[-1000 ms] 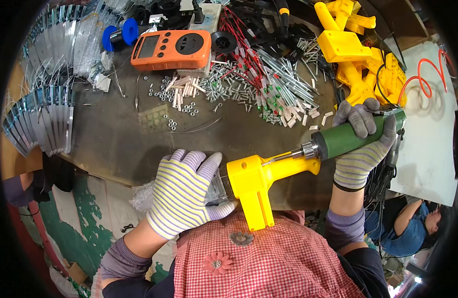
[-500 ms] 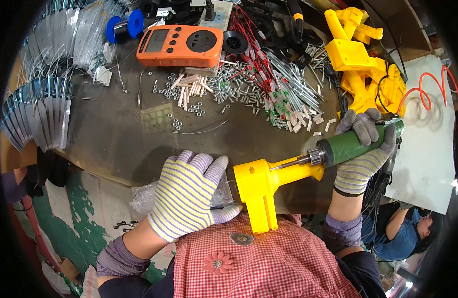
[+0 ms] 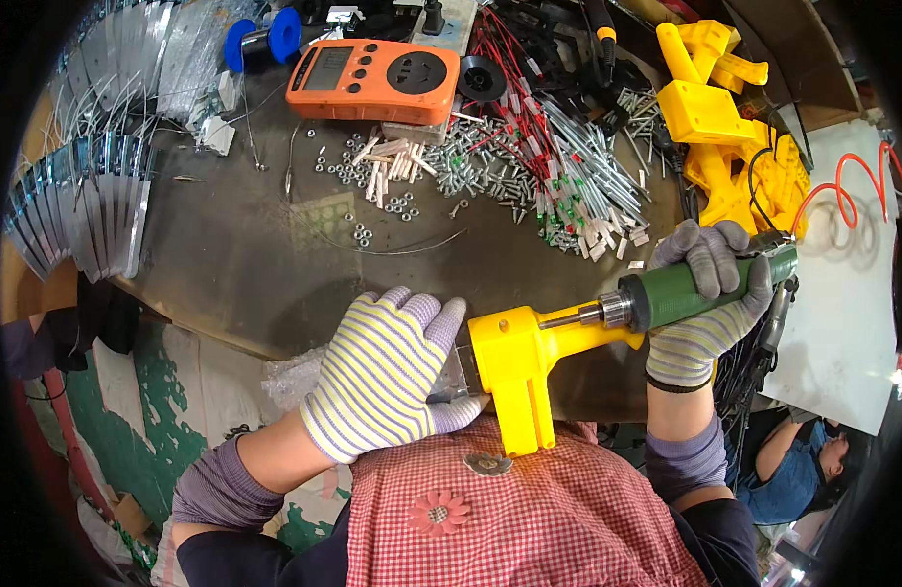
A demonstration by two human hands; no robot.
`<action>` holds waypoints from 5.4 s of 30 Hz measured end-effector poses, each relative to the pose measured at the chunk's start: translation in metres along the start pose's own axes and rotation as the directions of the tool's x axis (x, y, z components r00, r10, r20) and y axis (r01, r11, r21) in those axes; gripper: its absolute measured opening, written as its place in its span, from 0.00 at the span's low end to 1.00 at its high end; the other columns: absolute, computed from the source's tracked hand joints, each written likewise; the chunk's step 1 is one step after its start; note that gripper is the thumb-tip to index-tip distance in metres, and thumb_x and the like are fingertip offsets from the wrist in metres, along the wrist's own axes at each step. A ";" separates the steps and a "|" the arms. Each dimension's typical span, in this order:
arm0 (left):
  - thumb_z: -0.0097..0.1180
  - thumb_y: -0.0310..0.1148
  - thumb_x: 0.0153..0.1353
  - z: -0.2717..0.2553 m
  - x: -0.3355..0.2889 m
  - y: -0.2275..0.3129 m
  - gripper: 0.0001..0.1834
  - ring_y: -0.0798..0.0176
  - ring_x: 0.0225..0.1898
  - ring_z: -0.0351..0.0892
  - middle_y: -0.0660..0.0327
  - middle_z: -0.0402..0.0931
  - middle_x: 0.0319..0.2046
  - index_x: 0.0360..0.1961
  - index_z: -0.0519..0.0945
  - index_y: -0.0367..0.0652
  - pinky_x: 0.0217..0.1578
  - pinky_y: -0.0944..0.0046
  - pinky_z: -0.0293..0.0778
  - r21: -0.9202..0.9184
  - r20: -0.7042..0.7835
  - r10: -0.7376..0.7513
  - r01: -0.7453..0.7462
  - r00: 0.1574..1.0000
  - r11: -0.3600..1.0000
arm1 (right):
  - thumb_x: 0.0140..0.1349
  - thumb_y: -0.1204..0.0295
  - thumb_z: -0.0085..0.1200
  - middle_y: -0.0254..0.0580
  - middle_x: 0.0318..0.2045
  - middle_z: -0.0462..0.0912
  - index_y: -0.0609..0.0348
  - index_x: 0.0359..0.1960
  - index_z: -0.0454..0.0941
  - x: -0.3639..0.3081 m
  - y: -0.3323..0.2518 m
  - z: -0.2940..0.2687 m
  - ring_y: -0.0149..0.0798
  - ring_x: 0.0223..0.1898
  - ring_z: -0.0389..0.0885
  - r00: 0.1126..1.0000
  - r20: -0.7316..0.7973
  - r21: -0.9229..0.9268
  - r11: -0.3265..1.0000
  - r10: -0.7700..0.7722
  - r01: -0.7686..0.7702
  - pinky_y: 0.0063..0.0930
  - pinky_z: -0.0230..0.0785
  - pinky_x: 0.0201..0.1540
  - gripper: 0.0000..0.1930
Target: Assembling the internal wiring and casing for a handheld electronic tool, such as a hot glue gun.
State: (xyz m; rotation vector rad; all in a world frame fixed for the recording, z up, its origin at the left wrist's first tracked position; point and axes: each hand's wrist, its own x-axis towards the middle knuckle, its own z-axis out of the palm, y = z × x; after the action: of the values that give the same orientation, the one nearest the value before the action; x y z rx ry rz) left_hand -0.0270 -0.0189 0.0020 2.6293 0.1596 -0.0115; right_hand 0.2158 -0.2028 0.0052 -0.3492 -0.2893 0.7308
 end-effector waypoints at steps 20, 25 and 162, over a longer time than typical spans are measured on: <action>0.63 0.65 0.44 0.010 -0.003 -0.006 0.48 0.41 0.43 0.77 0.47 0.78 0.43 0.54 0.77 0.31 0.46 0.45 0.72 0.041 -0.102 0.053 -0.049 0.993 0.998 | 0.63 0.65 0.57 0.25 0.19 0.66 0.57 0.38 0.75 0.004 0.002 0.003 0.27 0.21 0.63 0.996 -0.080 0.011 0.999 0.041 -0.040 0.37 0.64 0.65 0.09; 0.63 0.65 0.44 0.009 -0.003 -0.005 0.48 0.41 0.44 0.77 0.46 0.78 0.44 0.55 0.77 0.32 0.47 0.45 0.72 0.036 -0.093 0.046 -0.043 0.995 0.998 | 0.63 0.65 0.57 0.25 0.19 0.66 0.56 0.38 0.75 0.005 0.004 0.005 0.28 0.21 0.64 0.994 -0.099 0.003 0.999 0.044 -0.044 0.38 0.64 0.66 0.09; 0.60 0.32 0.55 0.384 -0.300 -0.095 0.18 0.41 0.52 0.82 0.43 0.82 0.48 0.48 0.84 0.40 0.54 0.50 0.77 0.072 0.565 -0.756 0.893 0.331 0.444 | 0.65 0.78 0.55 0.43 0.30 0.85 0.65 0.42 0.80 -0.089 0.103 0.039 0.32 0.29 0.84 0.796 -0.078 -0.936 0.231 0.600 -0.265 0.25 0.79 0.36 0.06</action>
State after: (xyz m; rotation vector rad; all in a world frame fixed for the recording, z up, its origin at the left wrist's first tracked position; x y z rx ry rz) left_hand -0.3272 -0.1568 -0.3686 1.8643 1.2358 -1.0036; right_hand 0.0762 -0.1846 -0.0133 -1.5060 -0.9583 1.1591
